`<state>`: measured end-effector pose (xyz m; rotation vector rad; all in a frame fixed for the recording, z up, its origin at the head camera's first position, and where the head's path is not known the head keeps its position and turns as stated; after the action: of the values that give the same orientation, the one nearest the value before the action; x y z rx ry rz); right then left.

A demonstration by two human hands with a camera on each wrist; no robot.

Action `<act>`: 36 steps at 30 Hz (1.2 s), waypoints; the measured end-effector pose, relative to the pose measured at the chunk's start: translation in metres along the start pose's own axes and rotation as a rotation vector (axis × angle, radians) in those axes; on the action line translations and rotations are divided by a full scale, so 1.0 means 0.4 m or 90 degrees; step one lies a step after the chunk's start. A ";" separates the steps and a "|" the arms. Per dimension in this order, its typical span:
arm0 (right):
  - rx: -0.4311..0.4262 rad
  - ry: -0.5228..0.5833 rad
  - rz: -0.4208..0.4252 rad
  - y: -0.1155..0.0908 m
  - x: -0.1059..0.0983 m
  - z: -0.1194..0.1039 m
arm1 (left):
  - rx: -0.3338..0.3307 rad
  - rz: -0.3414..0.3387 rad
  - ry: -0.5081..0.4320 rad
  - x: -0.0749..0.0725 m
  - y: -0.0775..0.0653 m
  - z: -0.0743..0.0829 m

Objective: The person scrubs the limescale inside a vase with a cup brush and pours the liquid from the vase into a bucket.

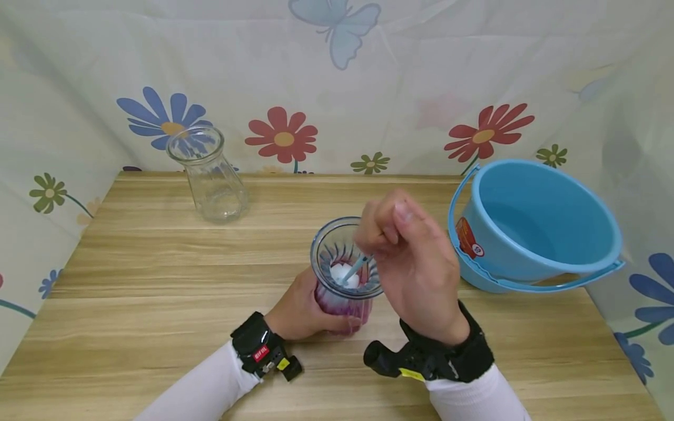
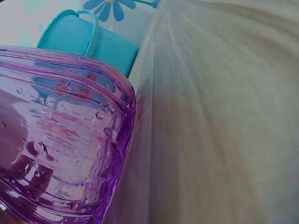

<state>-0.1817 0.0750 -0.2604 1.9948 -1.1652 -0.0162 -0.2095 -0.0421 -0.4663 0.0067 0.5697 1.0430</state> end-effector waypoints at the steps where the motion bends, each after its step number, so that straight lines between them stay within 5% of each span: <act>1: -0.009 0.008 0.009 0.000 -0.003 -0.002 | 0.000 0.002 0.003 0.000 0.000 -0.001; 9: -0.090 0.049 0.029 -0.013 -0.021 -0.027 | 0.002 0.008 -0.002 -0.001 0.001 0.005; 18: -0.169 0.073 0.008 -0.032 -0.029 -0.050 | -0.001 0.001 -0.027 -0.033 0.000 0.097; 29: -0.118 0.049 -0.002 -0.017 -0.015 -0.008 | -0.003 0.004 -0.027 -0.001 -0.001 0.010; 36: -0.045 -0.040 -0.033 -0.011 -0.007 0.004 | 0.002 -0.004 -0.024 0.002 0.001 0.006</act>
<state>-0.1807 0.0771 -0.2652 1.9734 -1.1368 -0.1460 -0.2083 -0.0408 -0.4645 0.0277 0.5363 1.0340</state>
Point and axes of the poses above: each hand's wrist, its own y-axis towards the middle knuckle, its own x-axis out of the palm, z = x × y, the point moved 5 cm from there along y, towards the middle knuckle, and after that the axes turned 12 degrees about y, right-handed, at the moved point
